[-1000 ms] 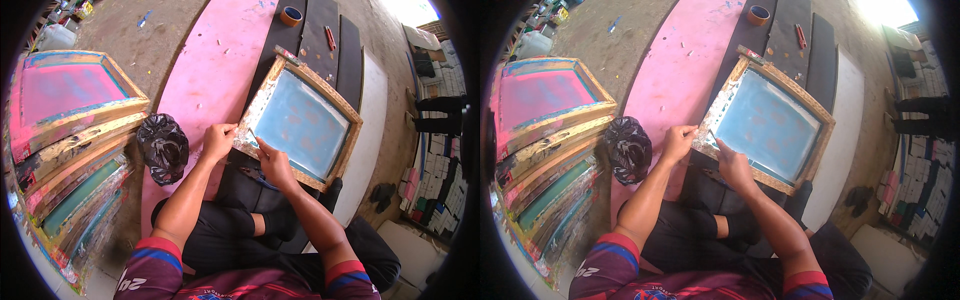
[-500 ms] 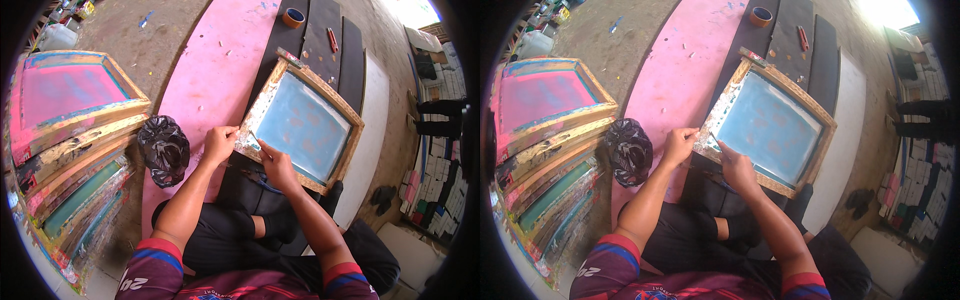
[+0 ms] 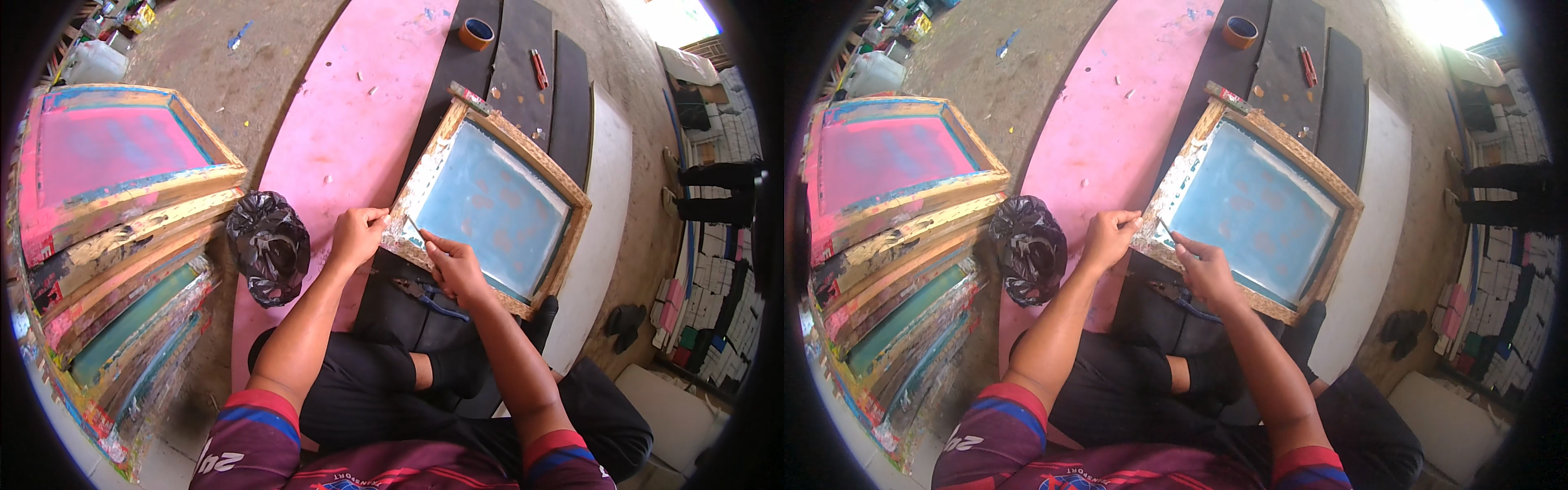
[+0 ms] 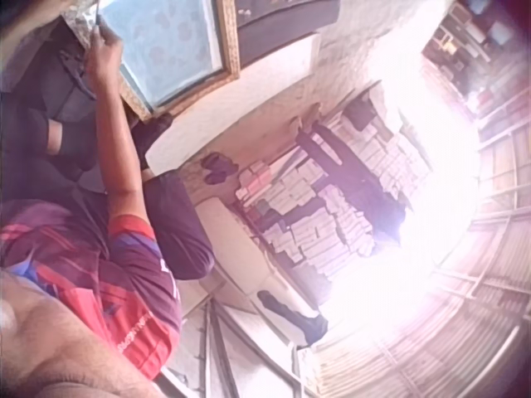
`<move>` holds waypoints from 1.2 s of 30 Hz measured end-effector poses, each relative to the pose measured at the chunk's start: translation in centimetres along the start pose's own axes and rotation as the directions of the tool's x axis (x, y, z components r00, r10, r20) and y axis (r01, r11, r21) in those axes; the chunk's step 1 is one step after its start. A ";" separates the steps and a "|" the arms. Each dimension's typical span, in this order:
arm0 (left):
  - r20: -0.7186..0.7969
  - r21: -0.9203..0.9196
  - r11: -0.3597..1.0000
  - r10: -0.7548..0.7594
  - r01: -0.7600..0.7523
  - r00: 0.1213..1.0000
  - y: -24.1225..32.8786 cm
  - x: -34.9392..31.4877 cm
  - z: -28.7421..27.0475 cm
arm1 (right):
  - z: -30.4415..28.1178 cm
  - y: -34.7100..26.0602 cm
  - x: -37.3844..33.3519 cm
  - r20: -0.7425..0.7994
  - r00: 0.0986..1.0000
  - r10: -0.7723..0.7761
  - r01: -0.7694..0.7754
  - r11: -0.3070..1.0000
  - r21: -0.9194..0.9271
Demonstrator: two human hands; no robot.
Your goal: The person scrapes dried ink from the edges of a screen printing frame using a small metal tool. They work along the frame border, removing residue and occasionally wiping the tool on a nearby surface.
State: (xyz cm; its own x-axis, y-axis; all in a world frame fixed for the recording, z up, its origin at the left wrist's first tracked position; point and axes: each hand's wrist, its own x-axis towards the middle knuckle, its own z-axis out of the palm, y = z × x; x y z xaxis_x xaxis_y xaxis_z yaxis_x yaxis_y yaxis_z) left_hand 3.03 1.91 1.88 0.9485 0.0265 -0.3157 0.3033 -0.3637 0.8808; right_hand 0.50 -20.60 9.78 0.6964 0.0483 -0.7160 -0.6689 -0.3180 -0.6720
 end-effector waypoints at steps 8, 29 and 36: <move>-0.013 0.003 1.000 0.017 -0.017 1.000 0.4 -0.3 0.0 | 1.3 -1.9 -1.9 -0.126 0.924 -0.362 0.187 0.713 -0.676; -0.040 0.026 0.996 0.087 -0.086 0.995 -0.7 -0.1 0.8 | 2.3 -1.0 -0.3 -0.073 0.912 -0.403 0.210 0.613 -0.761; -0.042 0.043 0.993 0.114 -0.112 0.993 -0.5 0.1 0.9 | 1.3 2.1 2.7 -0.098 0.871 -0.482 0.417 0.830 -0.371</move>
State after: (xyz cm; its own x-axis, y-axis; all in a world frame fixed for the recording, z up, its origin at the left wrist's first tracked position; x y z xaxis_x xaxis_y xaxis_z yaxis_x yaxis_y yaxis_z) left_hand 2.86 1.30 1.13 0.9799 0.0239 -0.1980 0.1906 -0.4039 0.8947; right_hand 0.70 -19.91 6.18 0.9541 0.1026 -0.2815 -0.1678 -0.5952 -0.7859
